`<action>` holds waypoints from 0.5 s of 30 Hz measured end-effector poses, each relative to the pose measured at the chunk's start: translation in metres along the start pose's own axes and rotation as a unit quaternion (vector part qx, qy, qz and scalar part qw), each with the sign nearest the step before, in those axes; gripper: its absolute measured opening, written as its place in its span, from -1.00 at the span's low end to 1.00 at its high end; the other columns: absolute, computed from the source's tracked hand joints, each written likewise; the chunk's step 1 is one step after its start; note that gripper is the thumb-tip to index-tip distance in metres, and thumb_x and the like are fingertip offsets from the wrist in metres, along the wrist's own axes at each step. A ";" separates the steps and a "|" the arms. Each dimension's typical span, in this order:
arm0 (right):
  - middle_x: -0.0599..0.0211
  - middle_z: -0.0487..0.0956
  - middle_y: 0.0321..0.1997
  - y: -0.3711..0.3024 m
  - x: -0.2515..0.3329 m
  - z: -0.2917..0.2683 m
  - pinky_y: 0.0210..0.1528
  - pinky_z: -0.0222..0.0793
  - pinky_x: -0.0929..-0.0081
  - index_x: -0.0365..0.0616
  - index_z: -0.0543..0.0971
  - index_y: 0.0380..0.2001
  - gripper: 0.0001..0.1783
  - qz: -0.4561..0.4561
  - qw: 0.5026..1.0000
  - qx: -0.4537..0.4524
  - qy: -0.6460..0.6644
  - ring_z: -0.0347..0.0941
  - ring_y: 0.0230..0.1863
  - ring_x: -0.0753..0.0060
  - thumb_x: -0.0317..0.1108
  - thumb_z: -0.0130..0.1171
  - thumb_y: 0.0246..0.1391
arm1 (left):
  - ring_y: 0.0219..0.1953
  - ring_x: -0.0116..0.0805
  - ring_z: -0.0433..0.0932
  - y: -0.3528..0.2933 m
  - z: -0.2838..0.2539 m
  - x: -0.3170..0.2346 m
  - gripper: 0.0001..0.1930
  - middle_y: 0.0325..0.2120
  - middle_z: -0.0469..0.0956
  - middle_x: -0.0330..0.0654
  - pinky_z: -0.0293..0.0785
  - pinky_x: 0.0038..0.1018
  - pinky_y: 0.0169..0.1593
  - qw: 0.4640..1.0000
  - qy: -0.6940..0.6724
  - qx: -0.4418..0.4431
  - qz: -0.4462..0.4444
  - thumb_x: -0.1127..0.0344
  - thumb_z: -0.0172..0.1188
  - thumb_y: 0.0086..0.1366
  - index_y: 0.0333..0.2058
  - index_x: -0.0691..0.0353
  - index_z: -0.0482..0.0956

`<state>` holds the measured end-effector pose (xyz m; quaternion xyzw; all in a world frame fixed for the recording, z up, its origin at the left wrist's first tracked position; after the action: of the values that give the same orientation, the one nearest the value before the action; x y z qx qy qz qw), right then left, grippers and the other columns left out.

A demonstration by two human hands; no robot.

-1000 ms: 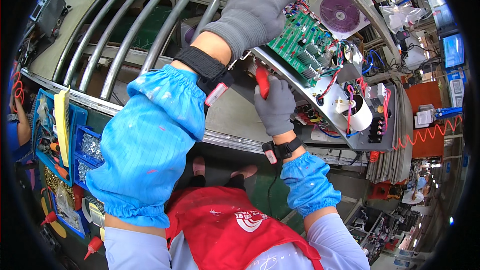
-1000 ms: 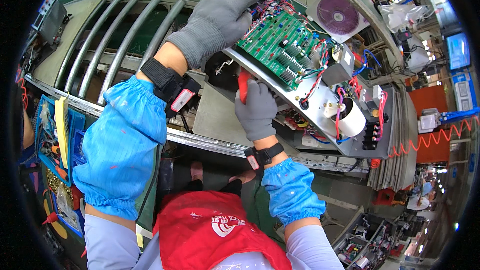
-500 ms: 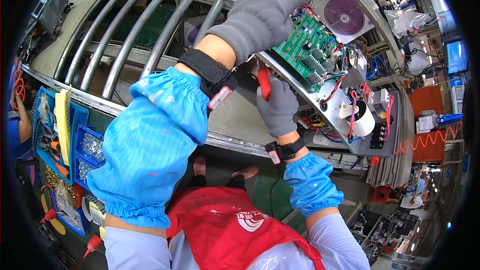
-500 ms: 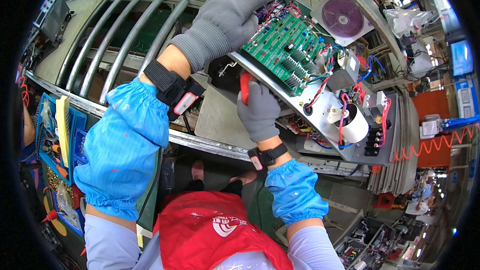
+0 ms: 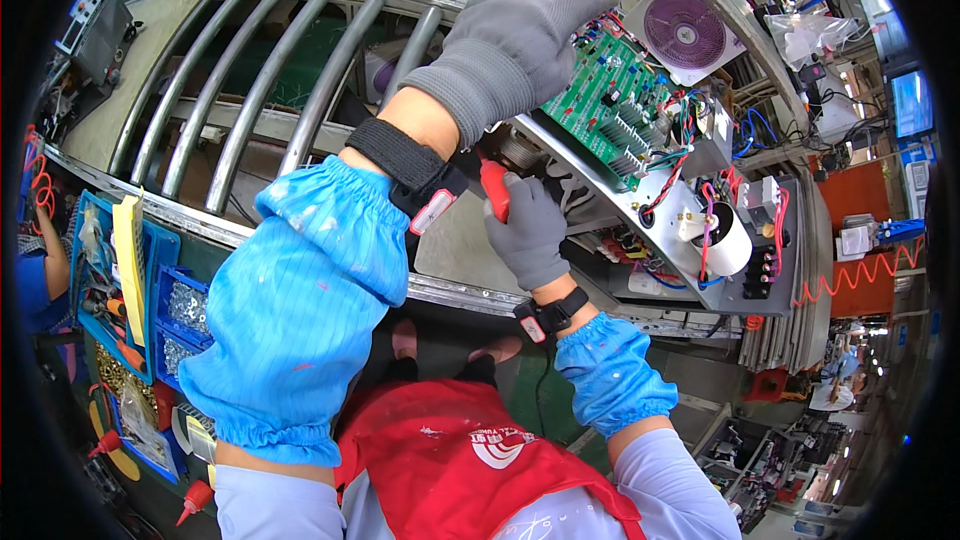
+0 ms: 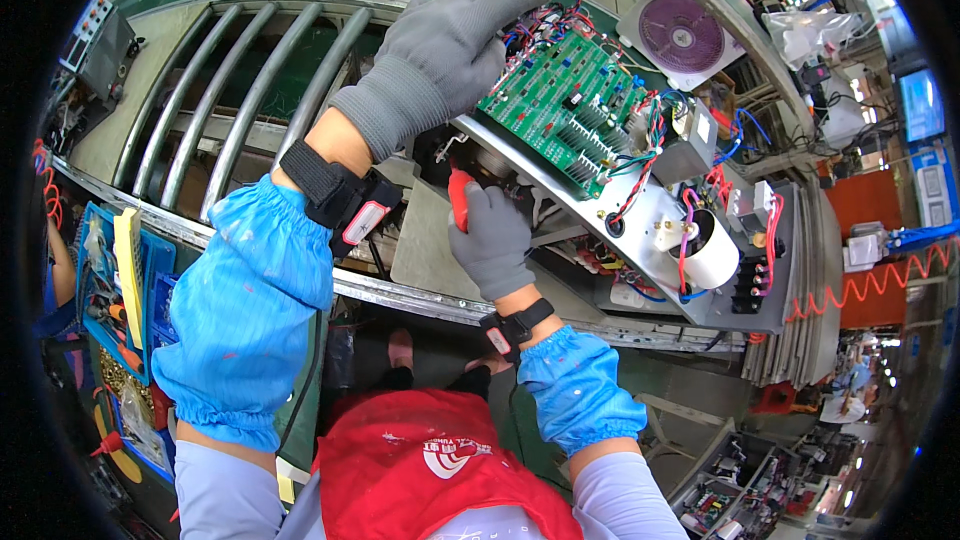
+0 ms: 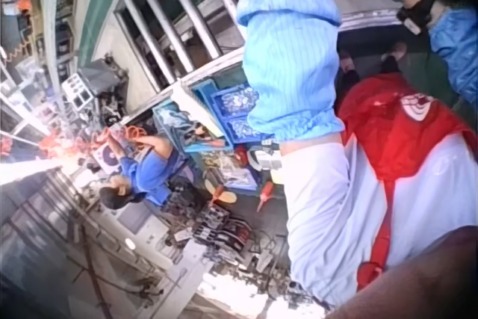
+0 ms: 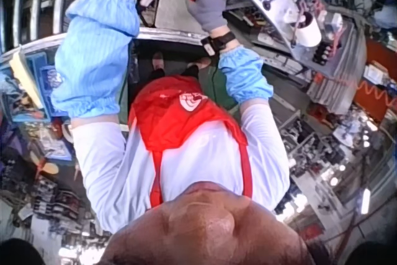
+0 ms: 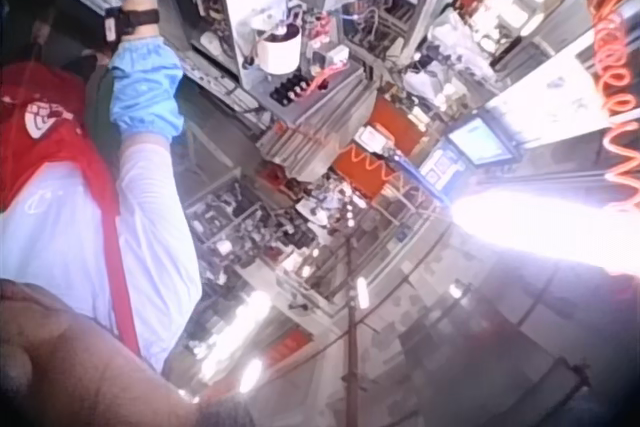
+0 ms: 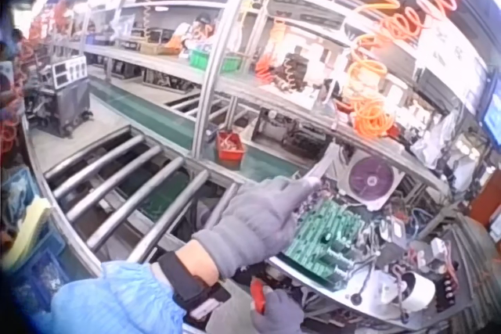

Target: Assembling and wiring an electronic inverter unit on a factory production line.

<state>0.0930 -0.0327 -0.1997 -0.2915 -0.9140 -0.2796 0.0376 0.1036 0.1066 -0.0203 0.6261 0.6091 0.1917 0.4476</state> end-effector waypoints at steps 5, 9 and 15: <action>0.16 0.48 -0.31 0.000 0.000 0.013 -0.36 0.41 0.16 -0.11 0.49 -0.15 -0.57 0.014 1.000 0.025 -0.003 0.48 -0.35 0.02 -0.26 0.30 -0.14 | -0.22 -0.06 0.55 0.000 -0.004 -0.002 -0.48 -0.27 0.51 -0.13 0.52 -0.20 -0.16 1.000 0.001 -0.016 0.010 0.42 0.06 0.09 0.07 -0.12 0.44; 0.16 0.47 -0.32 -0.002 -0.004 0.022 -0.35 0.41 0.17 -0.11 0.49 -0.15 -0.56 0.013 0.999 0.025 -0.022 0.47 -0.34 0.03 -0.26 0.30 -0.16 | -0.25 -0.05 0.54 0.000 -0.004 -0.005 -0.50 -0.32 0.50 -0.12 0.51 -0.19 -0.18 1.000 0.001 -0.017 0.008 0.42 0.07 0.09 0.06 -0.10 0.45; 0.19 0.46 -0.34 0.002 0.014 0.019 -0.36 0.41 0.18 -0.11 0.48 -0.14 -0.53 -0.033 0.998 0.049 0.014 0.47 -0.34 0.06 -0.25 0.31 -0.19 | -0.21 -0.02 0.53 0.000 -0.009 -0.001 -0.50 -0.25 0.51 -0.09 0.51 -0.20 -0.13 0.999 -0.028 -0.021 0.016 0.44 0.04 0.11 0.08 -0.05 0.45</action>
<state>0.0841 -0.0135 -0.2115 -0.2553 -0.9351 -0.2394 0.0556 0.0959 0.1083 -0.0152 0.6310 0.5822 0.1938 0.4746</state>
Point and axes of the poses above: each hand's wrist, its own y-axis towards the middle knuckle, its own z-axis out of the palm, x = y × z, the point moved 9 cm from there along y, towards the middle knuckle
